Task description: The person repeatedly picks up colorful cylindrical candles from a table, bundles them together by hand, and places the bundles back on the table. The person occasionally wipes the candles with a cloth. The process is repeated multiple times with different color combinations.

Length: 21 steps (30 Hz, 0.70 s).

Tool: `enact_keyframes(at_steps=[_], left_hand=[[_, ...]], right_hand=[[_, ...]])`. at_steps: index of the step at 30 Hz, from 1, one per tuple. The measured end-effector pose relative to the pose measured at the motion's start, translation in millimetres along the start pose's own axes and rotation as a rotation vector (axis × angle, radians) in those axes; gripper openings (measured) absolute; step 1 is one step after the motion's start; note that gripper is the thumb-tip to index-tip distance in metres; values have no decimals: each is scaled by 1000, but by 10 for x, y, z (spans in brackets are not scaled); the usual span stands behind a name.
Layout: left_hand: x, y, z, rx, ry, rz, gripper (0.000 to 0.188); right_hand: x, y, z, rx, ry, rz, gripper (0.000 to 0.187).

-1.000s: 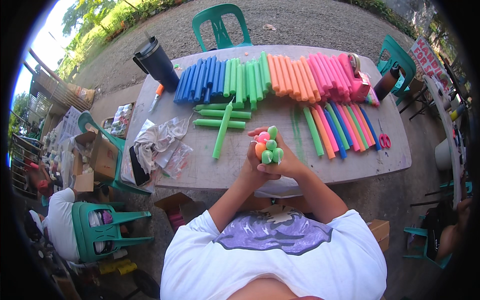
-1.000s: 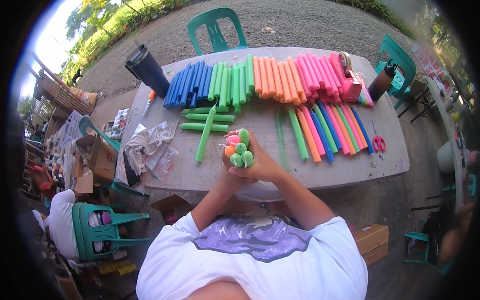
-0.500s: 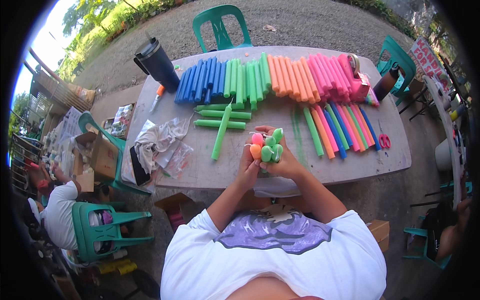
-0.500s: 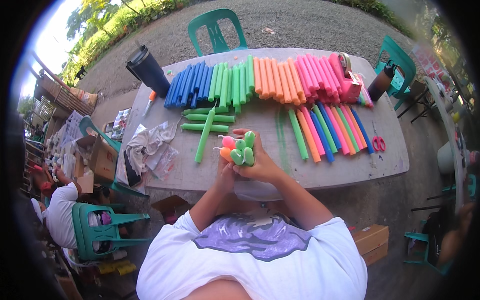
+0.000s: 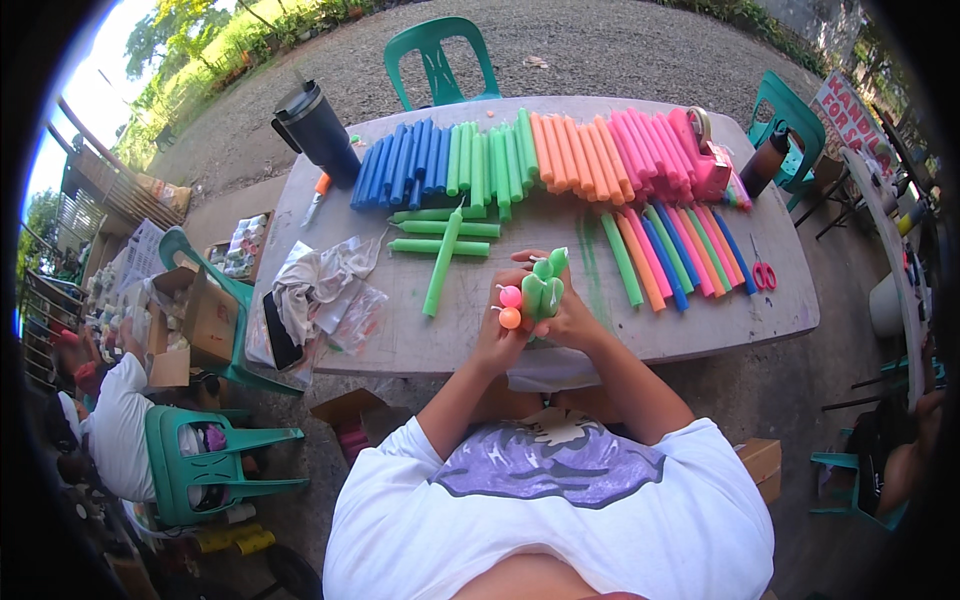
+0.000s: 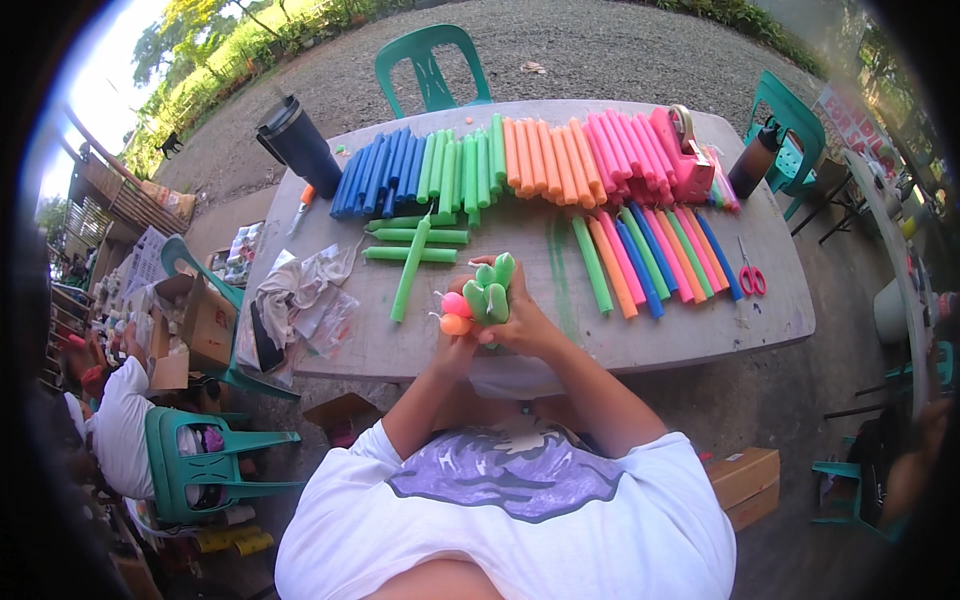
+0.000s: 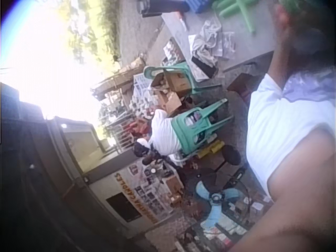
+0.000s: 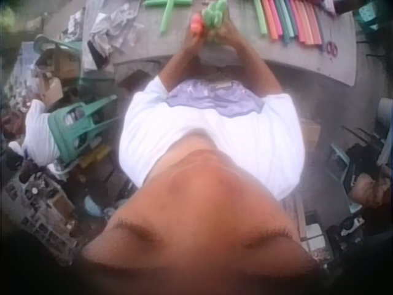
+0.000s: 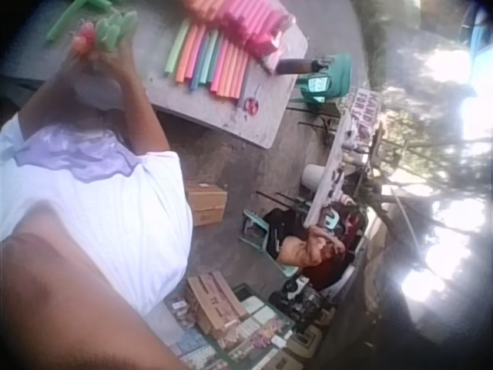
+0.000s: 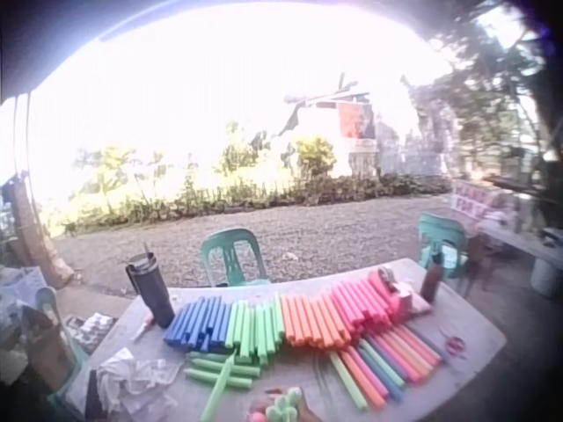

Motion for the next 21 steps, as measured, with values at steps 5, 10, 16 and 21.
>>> enact_keyframes(at_steps=[5, 10, 16, 21], left_hand=[[24, -24, 78, -24, 38, -45, 73], [-25, -44, 50, -43, 63, -111, 78], [-20, -42, -22, -71, 102, -117, 77], [-6, -58, 30, -29, 46, -82, 71]], right_hand=[[-47, -7, -4, 37, 13, -40, 126], [-11, -25, -95, 51, 15, -33, 123], [2, -39, -124, 61, -63, -14, 119], [-10, -47, -116, 56, -198, 51, 117]])
Point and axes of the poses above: each hand's wrist, its own y-axis towards the middle knuckle, its own x-axis out of the back of the hand, z = x × y, the point moved 10 cm from there along y, towards the middle knuckle, and after that the axes turned 9 degrees about -y, right-handed, at the moved point
